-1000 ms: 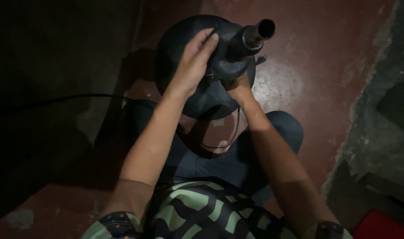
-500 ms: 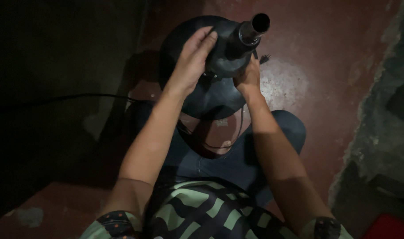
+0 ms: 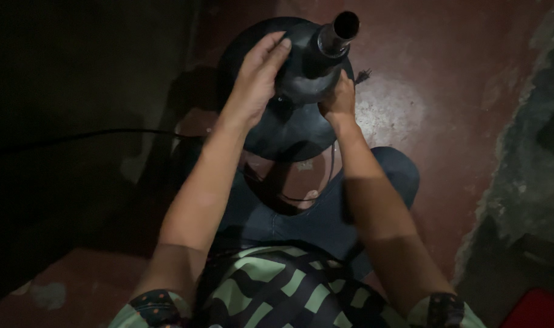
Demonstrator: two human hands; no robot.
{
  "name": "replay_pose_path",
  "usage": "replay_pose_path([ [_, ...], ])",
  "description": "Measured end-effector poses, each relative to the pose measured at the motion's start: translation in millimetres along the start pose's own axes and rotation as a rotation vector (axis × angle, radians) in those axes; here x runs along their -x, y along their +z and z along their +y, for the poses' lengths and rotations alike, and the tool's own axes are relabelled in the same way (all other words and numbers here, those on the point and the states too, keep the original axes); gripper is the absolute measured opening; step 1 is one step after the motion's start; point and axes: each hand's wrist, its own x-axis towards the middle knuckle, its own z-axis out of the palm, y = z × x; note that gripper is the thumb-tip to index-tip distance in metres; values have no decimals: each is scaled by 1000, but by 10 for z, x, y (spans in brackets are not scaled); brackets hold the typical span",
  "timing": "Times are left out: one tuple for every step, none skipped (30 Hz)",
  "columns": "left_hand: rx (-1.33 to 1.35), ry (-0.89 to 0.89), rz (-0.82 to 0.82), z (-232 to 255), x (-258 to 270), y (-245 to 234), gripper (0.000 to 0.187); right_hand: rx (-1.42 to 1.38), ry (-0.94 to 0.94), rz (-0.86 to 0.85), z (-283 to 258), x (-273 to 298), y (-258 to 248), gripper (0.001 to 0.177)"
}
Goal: The person disassembles and reassembles parts of an electric fan. They remove the front grille, unscrew and detach the motor housing, then reattach components using a screwdriver. Later, they work on the fan base on the floor, adjusting and securing parts.
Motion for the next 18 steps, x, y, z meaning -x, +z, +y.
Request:
replay_pose_path([
  [42, -6, -11, -4, -14, 0, 28, -37, 27, -26, 19, 24, -13, 29],
  [85, -11, -21, -6, -38, -5, 27, -73, 54, -51, 44, 68, -48, 28],
  [130, -15, -31, -11, -50, -7, 27, -108, 80, -78, 65, 118, -87, 28],
  [131, -19, -33, -15, -48, -18, 27, -160, 185, -141, 64, 179, -110, 29],
  [137, -21, -37, -25, -53, -19, 27, -207, 290, -204, 65, 242, -144, 30],
  [142, -23, -41, -35, -57, -19, 28, -253, 395, -266, 60, 294, -175, 31],
  [130, -2, -41, -43, -60, -22, 28, -281, 356, -246, 29, 323, -174, 31],
  [118, 18, -41, -54, -64, -17, 28, -309, 317, -226, -17, 347, -153, 31],
  [101, 36, -40, -62, -56, -30, 28, -343, 280, -206, -79, 367, -103, 31],
  [100, 28, -35, -66, -53, -46, 28, -330, 242, -189, -136, 374, -53, 29],
  [102, 18, -36, -71, -56, -42, 28, -313, 209, -170, -180, 394, -23, 27],
  [104, 8, -36, -75, -57, -36, 28, -297, 176, -150, -219, 410, 4, 25],
  [119, 10, -37, -79, -61, -29, 28, -290, 192, -175, -256, 411, 37, 23],
  [133, 13, -39, -80, -62, -25, 28, -282, 208, -200, -295, 411, 73, 21],
  [146, 18, -38, -75, -65, -30, 28, -276, 220, -224, -324, 402, 99, 19],
  [130, 11, -32, -66, -63, -34, 28, -326, 194, -204, -342, 403, 105, 20],
  [115, 2, -27, -51, -58, -34, 29, -377, 169, -184, -361, 413, 99, 21],
  [99, -6, -22, -36, -55, -37, 29, -427, 144, -163, -377, 415, 92, 23],
])
